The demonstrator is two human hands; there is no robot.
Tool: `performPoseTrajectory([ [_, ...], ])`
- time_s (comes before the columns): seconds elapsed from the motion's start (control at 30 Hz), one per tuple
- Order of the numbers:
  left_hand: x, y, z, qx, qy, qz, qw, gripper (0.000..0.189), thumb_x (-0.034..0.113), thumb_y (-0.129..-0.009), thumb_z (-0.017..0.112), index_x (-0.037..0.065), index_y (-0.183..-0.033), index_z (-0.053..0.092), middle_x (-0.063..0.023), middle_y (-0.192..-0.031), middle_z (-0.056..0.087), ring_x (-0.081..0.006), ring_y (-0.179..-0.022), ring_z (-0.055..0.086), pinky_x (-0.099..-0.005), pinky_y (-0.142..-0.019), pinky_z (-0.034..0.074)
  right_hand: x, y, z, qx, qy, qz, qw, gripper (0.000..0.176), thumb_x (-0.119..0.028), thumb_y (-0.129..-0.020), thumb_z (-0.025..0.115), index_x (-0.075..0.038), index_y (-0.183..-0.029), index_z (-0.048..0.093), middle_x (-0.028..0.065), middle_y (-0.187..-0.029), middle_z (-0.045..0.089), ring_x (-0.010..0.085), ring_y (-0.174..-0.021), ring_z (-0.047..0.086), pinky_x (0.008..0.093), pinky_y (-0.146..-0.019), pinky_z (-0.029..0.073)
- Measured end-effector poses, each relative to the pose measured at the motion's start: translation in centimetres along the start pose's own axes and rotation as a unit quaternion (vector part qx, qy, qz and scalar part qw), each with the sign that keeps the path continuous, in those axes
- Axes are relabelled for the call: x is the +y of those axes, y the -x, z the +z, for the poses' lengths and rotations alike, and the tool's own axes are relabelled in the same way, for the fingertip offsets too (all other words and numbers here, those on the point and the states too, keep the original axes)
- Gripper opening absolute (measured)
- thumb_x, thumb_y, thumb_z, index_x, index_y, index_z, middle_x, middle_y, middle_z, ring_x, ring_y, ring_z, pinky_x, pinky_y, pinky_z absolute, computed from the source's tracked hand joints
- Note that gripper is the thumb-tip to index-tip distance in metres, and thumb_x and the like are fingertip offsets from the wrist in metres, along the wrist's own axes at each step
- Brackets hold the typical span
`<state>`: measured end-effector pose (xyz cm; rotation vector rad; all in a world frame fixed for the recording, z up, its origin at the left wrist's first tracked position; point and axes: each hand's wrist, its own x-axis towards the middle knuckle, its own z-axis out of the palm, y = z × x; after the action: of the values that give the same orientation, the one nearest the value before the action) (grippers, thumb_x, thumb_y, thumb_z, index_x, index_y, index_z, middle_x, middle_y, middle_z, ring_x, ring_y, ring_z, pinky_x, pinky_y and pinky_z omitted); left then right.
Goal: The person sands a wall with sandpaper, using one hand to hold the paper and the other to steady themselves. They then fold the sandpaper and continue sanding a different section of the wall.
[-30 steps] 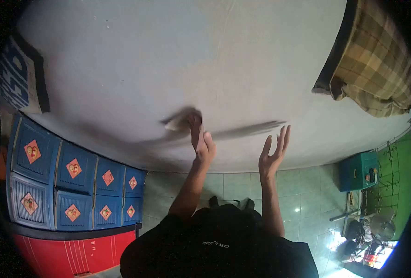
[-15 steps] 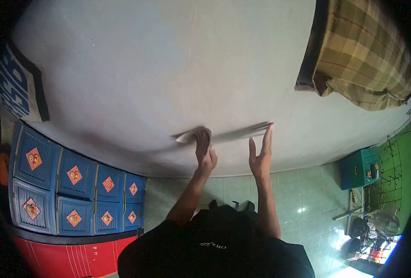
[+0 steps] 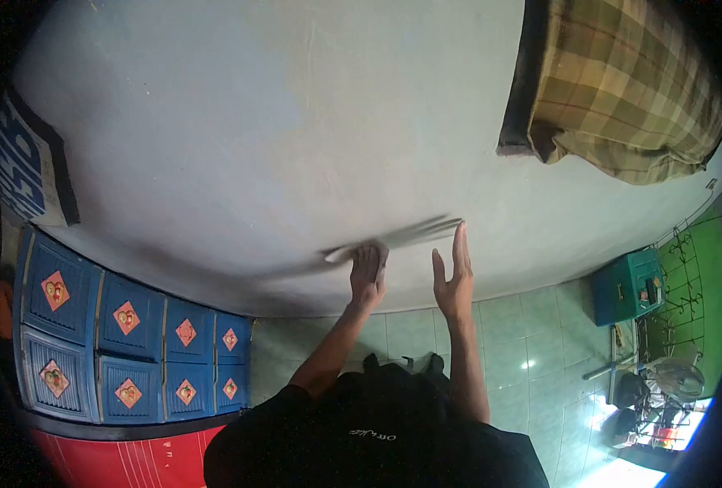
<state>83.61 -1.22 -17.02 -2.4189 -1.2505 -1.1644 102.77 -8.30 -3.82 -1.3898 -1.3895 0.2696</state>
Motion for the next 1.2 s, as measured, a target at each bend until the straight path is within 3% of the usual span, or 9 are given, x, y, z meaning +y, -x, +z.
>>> performPoseTrajectory([
  [0.1, 2.2, -6.3, -4.1, 0.078, 0.086, -0.004, 0.993, 0.043, 0.01, -0.092, 0.042, -0.015, -0.126, 0.043, -0.0338, -0.129, 0.046, -0.0541, -0.121, 0.041, -0.0605, -0.102, 0.031, 0.3, 0.2, 0.2, 0.002, 0.0, 0.018, 1.0, 0.062, -0.008, -0.092, 0.056, 0.001, -0.145, 0.026, 0.0238, -0.147, 0.031, 0.0365, -0.137, 0.029, 0.0416, -0.11, 0.031],
  [0.17, 3.8, -10.0, -6.7, 0.128, 0.105, -0.006, 0.986, 0.044, 0.011, -0.093, 0.041, -0.015, -0.128, 0.042, -0.034, -0.131, 0.045, -0.0557, -0.123, 0.039, -0.0608, -0.103, 0.03, 0.1, 0.1, 0.3, 0.002, -0.008, 0.025, 1.0, 0.062, -0.007, -0.092, 0.056, 0.0, -0.145, 0.026, 0.0237, -0.147, 0.03, 0.0364, -0.137, 0.03, 0.0419, -0.11, 0.031],
  [0.2, 4.6, -11.1, -7.7, 0.153, 0.086, -0.008, 0.984, 0.042, 0.009, -0.087, 0.05, -0.015, -0.121, 0.048, -0.0352, -0.123, 0.051, -0.0512, -0.114, 0.049, -0.0578, -0.094, 0.038, 0.1, 0.0, 0.4, 0.001, -0.008, 0.024, 1.0, 0.062, -0.007, -0.092, 0.056, 0.0, -0.145, 0.026, 0.0237, -0.147, 0.03, 0.0364, -0.137, 0.03, 0.0419, -0.11, 0.031],
  [0.47, 1.0, 0.0, 0.2, 0.052, 0.041, -0.031, 0.997, 0.041, 0.01, -0.087, 0.049, -0.014, -0.12, 0.05, -0.0343, -0.124, 0.05, -0.051, -0.115, 0.049, -0.0596, -0.098, 0.037, 0.5, 0.4, -0.7, 0.004, -0.016, 0.015, 1.0, 0.061, -0.008, -0.092, 0.055, 0.0, -0.145, 0.026, 0.0249, -0.146, 0.031, 0.0368, -0.136, 0.03, 0.0423, -0.109, 0.031],
  [0.77, 4.5, -11.2, -6.3, 0.215, 0.068, -0.019, 0.974, 0.044, 0.012, -0.092, 0.042, -0.017, -0.125, 0.043, -0.0373, -0.123, 0.049, -0.0561, -0.117, 0.045, -0.0627, -0.098, 0.033, 2.0, -0.3, -1.2, 0.021, -0.021, 0.023, 0.999, 0.061, -0.006, -0.092, 0.055, 0.0, -0.146, 0.025, 0.0239, -0.147, 0.03, 0.035, -0.137, 0.03, 0.0414, -0.11, 0.031],
  [0.83, 3.2, -7.0, -2.6, 0.193, 0.035, 0.004, 0.981, 0.043, 0.013, -0.093, 0.043, -0.017, -0.123, 0.044, -0.0366, -0.124, 0.048, -0.0543, -0.117, 0.045, -0.0617, -0.098, 0.034, 2.2, -0.3, -1.2, 0.021, -0.021, 0.021, 0.999, 0.062, -0.006, -0.092, 0.055, 0.0, -0.146, 0.025, 0.0238, -0.147, 0.03, 0.0349, -0.137, 0.03, 0.0414, -0.11, 0.031],
  [0.9, 2.5, -1.3, 0.7, 0.042, 0.041, -0.065, 0.996, 0.041, 0.013, -0.092, 0.044, -0.016, -0.121, 0.046, -0.0354, -0.124, 0.049, -0.0525, -0.116, 0.047, -0.0604, -0.097, 0.036, 2.4, -0.3, -1.5, 0.009, -0.031, 0.022, 0.999, 0.062, -0.006, -0.092, 0.056, 0.0, -0.146, 0.025, 0.0235, -0.148, 0.03, 0.0348, -0.137, 0.03, 0.0414, -0.11, 0.031],
  [0.97, 1.9, 1.6, 2.3, 0.013, 0.046, -0.048, 0.998, 0.04, 0.014, -0.091, 0.046, -0.014, -0.12, 0.049, -0.0345, -0.121, 0.051, -0.0512, -0.113, 0.049, -0.0594, -0.095, 0.038, 2.7, -0.1, -2.1, -0.007, -0.031, 0.025, 0.999, 0.063, -0.006, -0.092, 0.056, 0.0, -0.146, 0.025, 0.0233, -0.148, 0.03, 0.0348, -0.137, 0.03, 0.0414, -0.11, 0.031],
  [1.2, 5.2, -9.4, -3.1, 0.176, 0.04, 0.012, 0.983, 0.041, 0.012, -0.088, 0.048, -0.015, -0.119, 0.048, -0.0357, -0.118, 0.051, -0.0524, -0.107, 0.051, -0.0592, -0.094, 0.038, 3.9, -0.6, -2.8, -0.059, -0.044, 0.008, 0.997, 0.066, -0.007, -0.091, 0.058, 0.002, -0.146, 0.021, 0.0248, -0.148, 0.027, 0.0363, -0.137, 0.029, 0.0403, -0.11, 0.032],
])
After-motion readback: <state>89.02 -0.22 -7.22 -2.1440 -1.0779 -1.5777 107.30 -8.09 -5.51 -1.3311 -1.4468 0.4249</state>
